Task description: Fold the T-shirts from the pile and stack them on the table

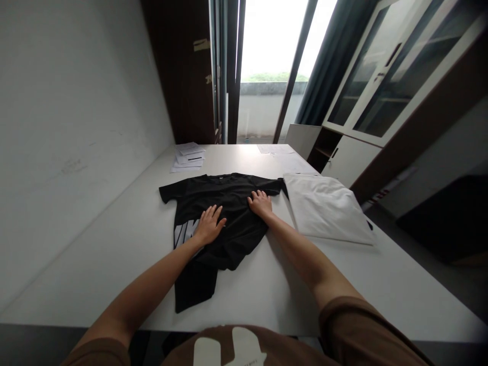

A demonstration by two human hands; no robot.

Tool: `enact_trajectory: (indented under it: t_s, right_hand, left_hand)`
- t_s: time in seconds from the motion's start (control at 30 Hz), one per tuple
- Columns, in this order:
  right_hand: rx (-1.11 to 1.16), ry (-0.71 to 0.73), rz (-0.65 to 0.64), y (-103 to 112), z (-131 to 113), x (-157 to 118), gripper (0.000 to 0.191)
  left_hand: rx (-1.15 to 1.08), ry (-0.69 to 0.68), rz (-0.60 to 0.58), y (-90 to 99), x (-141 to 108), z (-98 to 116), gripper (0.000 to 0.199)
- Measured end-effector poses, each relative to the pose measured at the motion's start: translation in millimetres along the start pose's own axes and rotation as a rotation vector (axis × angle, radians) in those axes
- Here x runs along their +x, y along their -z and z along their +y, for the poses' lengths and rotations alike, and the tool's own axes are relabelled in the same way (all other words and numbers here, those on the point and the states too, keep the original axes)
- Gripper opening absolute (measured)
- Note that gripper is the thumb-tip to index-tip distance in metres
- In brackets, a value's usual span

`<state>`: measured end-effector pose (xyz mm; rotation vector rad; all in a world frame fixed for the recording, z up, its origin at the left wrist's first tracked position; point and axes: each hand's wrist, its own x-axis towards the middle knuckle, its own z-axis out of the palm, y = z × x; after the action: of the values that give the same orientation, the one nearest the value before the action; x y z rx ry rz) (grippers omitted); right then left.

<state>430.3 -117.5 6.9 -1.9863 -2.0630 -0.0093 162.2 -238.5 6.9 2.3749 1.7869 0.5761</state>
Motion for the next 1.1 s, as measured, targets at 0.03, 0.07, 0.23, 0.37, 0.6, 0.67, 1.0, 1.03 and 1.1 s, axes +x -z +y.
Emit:
enact_trajectory:
  t_s: [0.03, 0.07, 0.23, 0.37, 0.6, 0.67, 1.0, 1.03, 1.1]
  right_hand:
    - [-0.004, 0.023, -0.002, 1, 6, 0, 0.054]
    - [-0.008, 0.046, -0.006, 2, 12, 1, 0.054]
    - [0.006, 0.194, -0.042, 14, 29, -4, 0.053]
    - [0.048, 0.292, -0.04, 28, 25, -24, 0.05]
    - [0.06, 0.433, -0.155, 27, 23, -65, 0.061]
    - [0.038, 0.425, -0.183, 25, 27, -68, 0.063]
    - [0.028, 0.474, -0.285, 31, 18, -84, 0.07]
    - [0.027, 0.481, -0.291, 32, 12, -84, 0.07]
    - [0.026, 0.488, -0.298, 32, -2, -82, 0.07]
  left_hand:
    - [0.024, -0.014, -0.009, 2.5, -3, -5, 0.067]
    - [0.047, -0.027, -0.019, 5.8, -7, -10, 0.068]
    - [0.091, -0.184, -0.144, 30.3, -26, -31, 0.072]
    - [0.092, -0.285, -0.238, 47.1, -36, -36, 0.067]
    - [0.068, -0.425, -0.317, 64.8, -50, -23, 0.071]
    - [0.05, -0.451, -0.329, 69.8, -56, -19, 0.071]
    - [-0.023, -0.376, -0.303, 76.0, -68, -25, 0.062]
    - [-0.022, -0.346, -0.26, 75.2, -58, -28, 0.06]
    - [0.008, -0.291, -0.162, 72.7, -32, -34, 0.055]
